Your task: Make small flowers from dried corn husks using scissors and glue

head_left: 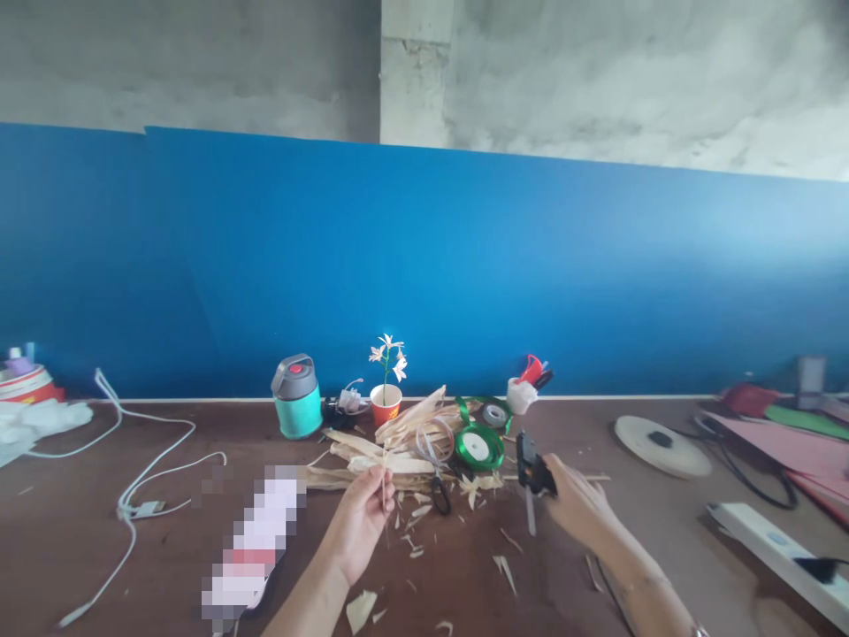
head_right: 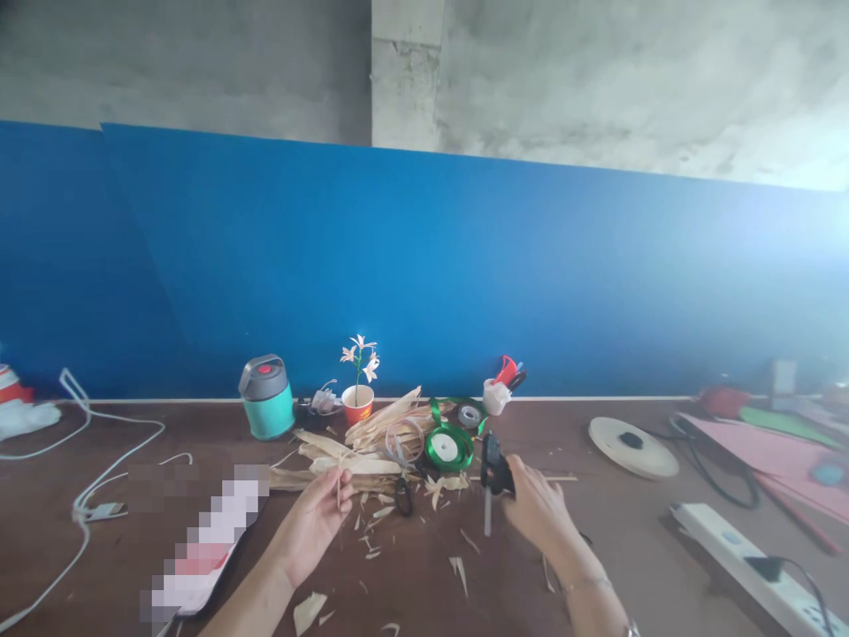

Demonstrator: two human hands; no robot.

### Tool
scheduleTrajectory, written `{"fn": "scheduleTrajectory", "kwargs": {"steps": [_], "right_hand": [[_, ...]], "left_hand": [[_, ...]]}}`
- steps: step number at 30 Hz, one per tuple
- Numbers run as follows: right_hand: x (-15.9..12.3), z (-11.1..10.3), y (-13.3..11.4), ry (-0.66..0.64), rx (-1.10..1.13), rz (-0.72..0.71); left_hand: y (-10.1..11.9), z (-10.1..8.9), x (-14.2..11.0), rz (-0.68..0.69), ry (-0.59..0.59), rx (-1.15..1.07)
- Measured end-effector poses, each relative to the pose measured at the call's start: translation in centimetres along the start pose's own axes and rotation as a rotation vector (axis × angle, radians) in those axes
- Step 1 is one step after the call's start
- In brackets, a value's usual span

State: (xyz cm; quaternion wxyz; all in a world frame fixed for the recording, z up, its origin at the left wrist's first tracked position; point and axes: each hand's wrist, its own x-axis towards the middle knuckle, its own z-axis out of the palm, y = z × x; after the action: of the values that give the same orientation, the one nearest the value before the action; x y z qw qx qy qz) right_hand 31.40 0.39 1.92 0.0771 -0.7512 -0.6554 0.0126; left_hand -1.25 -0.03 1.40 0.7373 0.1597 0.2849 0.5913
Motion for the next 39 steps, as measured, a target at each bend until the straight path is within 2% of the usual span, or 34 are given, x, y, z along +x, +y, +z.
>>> {"fn": "scheduleTrajectory", "kwargs": {"steps": [3, 5, 7, 9, 10, 12, 14, 17, 20, 25, 32, 36, 39], "right_hand": [[-0.1, 0.5, 1.9, -0.051, -0.050, 0.066], [-0.3, 0.5, 1.9, -0.067, -0.079, 0.096], [-0.4, 0.1, 0.8, -0.043, -0.114, 0.130], [-0.5, -0.5, -1.5, 0.054, -0.147, 0.148], [-0.5, -0.8, -3.0, 0.132, -0.127, 0.110], [-0.6, -1.0, -6.7, 0.220, 0.023, -0.091], [-0.8, -0.5, -10.5, 0.160, 0.195, -0.337], [-0.9, 1.1, -15.2, 0.023, 0.334, -0.536], [-0.9, 2.7, -17.3, -0.015, 0.462, -0.518], [-0.3, 3.8, -17.0, -0.032, 0.698, -0.428], [-0.1, 2.4, -17.1, -0.251, 1.222, -0.287], [-0.6, 1.2, -17.6, -0.433, 1.671, -0.084], [-0.8, 1.1, -17.9, -0.421, 1.756, -0.032]], "left_hand": [[-0.2, -0.1, 0.0, -0.006, -0.002, 0.013], [-0.2, -0.1, 0.1, -0.005, -0.007, 0.023], [-0.3, -0.2, 0.1, -0.003, -0.007, 0.035], [-0.3, -0.2, 0.2, -0.001, -0.002, 0.047], [-0.3, -0.2, 0.2, 0.001, 0.000, 0.053], [-0.4, -0.4, 0.3, 0.010, -0.007, 0.072], [-0.6, -0.6, 0.4, 0.026, -0.025, 0.101], [-0.7, -0.8, 0.5, 0.046, -0.048, 0.137], [-0.7, -0.7, 0.4, 0.071, -0.031, 0.170], [-0.5, -0.4, 0.3, 0.104, -0.007, 0.201], [-0.8, 0.2, -0.1, 0.053, -0.008, 0.174], [-0.9, 0.4, -0.3, 0.067, 0.023, 0.185], [-1.0, 0.2, -0.2, 0.070, 0.052, 0.173]]}}
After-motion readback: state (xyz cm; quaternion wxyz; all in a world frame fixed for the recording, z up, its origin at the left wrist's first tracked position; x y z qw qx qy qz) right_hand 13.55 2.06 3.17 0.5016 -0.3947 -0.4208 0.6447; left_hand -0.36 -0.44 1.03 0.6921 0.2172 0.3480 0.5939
